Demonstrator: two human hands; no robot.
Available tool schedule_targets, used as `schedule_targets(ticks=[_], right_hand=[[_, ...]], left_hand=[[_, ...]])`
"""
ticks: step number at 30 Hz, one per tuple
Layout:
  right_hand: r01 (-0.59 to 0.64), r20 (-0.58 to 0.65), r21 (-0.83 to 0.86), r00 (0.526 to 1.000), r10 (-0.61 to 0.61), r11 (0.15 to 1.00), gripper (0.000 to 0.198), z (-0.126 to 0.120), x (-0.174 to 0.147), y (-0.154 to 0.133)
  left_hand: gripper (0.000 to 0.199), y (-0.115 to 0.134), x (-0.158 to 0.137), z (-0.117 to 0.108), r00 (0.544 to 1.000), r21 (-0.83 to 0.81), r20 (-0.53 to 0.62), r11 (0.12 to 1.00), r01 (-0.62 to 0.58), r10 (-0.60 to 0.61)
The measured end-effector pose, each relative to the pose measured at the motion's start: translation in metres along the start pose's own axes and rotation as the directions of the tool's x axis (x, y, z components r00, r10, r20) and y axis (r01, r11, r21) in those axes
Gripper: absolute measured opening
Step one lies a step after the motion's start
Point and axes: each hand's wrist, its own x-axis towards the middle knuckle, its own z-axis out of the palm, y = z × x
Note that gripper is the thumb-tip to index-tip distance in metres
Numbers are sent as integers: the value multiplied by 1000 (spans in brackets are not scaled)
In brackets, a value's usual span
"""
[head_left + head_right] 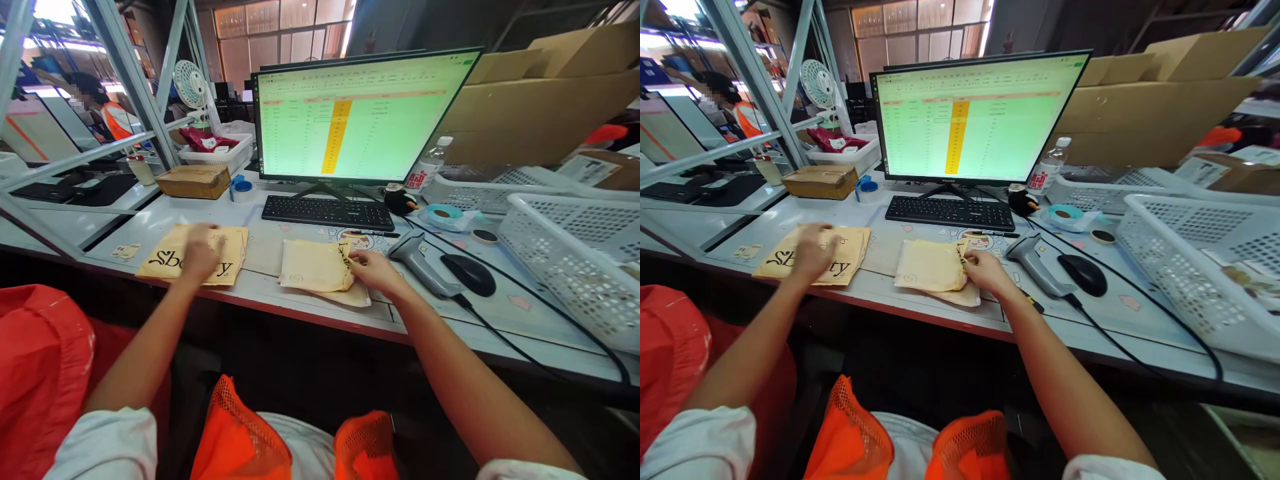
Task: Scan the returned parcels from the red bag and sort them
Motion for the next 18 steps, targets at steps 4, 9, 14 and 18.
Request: schedule_targets(ticks=[4,9,14,18], right_hand=[[38,-39,-190,998,-46,981,22,-27,-7,-3],[-139,-268,-603,963,-35,786,46,-87,-14,27],[-248,-249,-682,963,100,688,67,-99,-10,60],[-286,-206,-714,958,199,639,66,-86,-1,68]], left_hand=[[37,114,-32,60,803,-363,324,850,-383,500],[70,176,-69,109,653,-297,485,812,-502,581],[78,174,-99,113,629,-264,450,767,-585,634],[73,166,-118,102,621,-251,440,753,-608,648]])
